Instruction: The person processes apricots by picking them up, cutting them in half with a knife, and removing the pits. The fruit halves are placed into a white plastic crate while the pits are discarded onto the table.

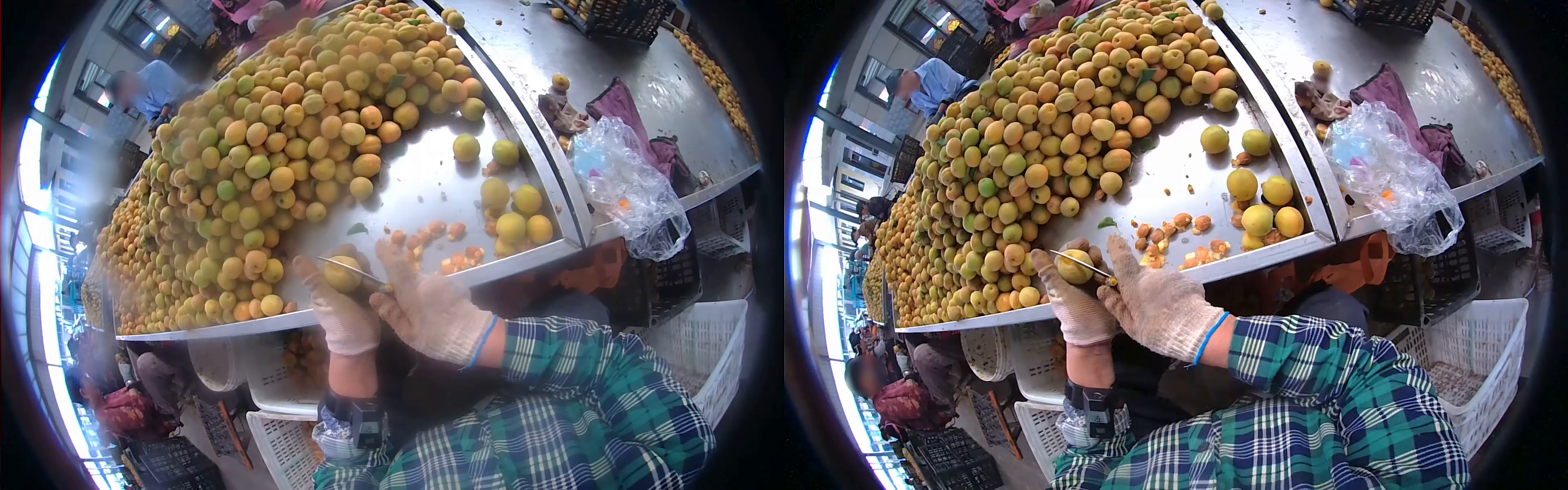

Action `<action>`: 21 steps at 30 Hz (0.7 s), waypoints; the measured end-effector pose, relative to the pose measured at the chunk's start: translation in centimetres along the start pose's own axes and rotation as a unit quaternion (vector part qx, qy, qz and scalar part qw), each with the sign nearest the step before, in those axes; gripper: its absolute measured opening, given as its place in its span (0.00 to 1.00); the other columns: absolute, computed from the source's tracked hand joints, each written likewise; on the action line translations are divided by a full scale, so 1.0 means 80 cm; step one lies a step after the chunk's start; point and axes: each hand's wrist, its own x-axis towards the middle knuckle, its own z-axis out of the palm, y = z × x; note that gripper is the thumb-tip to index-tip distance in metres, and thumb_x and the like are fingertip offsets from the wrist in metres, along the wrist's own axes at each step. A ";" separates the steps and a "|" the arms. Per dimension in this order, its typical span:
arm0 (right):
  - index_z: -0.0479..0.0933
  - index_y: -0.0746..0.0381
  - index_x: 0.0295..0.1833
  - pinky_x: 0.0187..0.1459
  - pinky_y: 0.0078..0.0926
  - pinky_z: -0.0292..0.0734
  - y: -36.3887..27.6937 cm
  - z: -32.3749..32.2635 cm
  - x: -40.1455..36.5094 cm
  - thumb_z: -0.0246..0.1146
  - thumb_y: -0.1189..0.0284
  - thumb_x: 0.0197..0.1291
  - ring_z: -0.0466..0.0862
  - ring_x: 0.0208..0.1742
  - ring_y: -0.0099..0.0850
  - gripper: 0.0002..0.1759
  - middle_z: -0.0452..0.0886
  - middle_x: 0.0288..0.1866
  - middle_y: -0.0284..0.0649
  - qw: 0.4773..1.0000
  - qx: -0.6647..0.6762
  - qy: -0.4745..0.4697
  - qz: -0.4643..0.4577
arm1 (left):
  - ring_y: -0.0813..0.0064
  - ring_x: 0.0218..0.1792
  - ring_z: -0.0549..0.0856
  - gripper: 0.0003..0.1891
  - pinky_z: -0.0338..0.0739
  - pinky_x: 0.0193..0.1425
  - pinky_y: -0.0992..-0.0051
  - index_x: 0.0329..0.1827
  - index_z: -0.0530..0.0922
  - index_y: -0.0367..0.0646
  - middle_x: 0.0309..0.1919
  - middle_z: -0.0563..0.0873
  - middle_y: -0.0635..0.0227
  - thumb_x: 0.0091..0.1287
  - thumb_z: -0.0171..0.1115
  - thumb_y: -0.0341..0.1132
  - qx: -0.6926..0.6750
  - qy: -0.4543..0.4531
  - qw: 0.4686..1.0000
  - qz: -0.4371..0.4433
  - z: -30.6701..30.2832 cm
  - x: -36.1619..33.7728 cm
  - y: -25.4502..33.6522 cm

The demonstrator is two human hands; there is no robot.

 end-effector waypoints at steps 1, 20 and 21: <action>0.52 0.65 0.72 0.35 0.50 0.78 -0.001 0.001 -0.001 0.54 0.61 0.68 0.83 0.32 0.55 0.34 0.82 0.35 0.56 1.000 -0.029 0.008 -0.005 | 0.78 0.26 0.75 0.34 0.72 0.30 0.81 0.40 0.76 0.41 0.27 0.79 0.68 0.69 0.43 0.68 0.000 0.000 1.000 0.000 -0.001 -0.001 0.000; 0.50 0.65 0.73 0.43 0.54 0.77 -0.005 0.011 0.020 0.48 0.53 0.69 0.84 0.43 0.54 0.37 0.81 0.45 0.59 0.998 -0.004 -0.058 0.022 | 0.72 0.48 0.79 0.37 0.75 0.57 0.73 0.72 0.60 0.37 0.48 0.78 0.60 0.70 0.58 0.56 0.016 -0.089 0.994 0.065 -0.028 -0.008 -0.011; 0.50 0.65 0.73 0.43 0.54 0.77 -0.004 0.011 0.019 0.48 0.53 0.69 0.84 0.43 0.54 0.37 0.81 0.45 0.59 0.998 -0.004 -0.058 0.024 | 0.72 0.48 0.79 0.37 0.75 0.57 0.73 0.72 0.60 0.37 0.48 0.78 0.60 0.70 0.58 0.56 0.017 -0.090 0.994 0.063 -0.028 -0.008 -0.012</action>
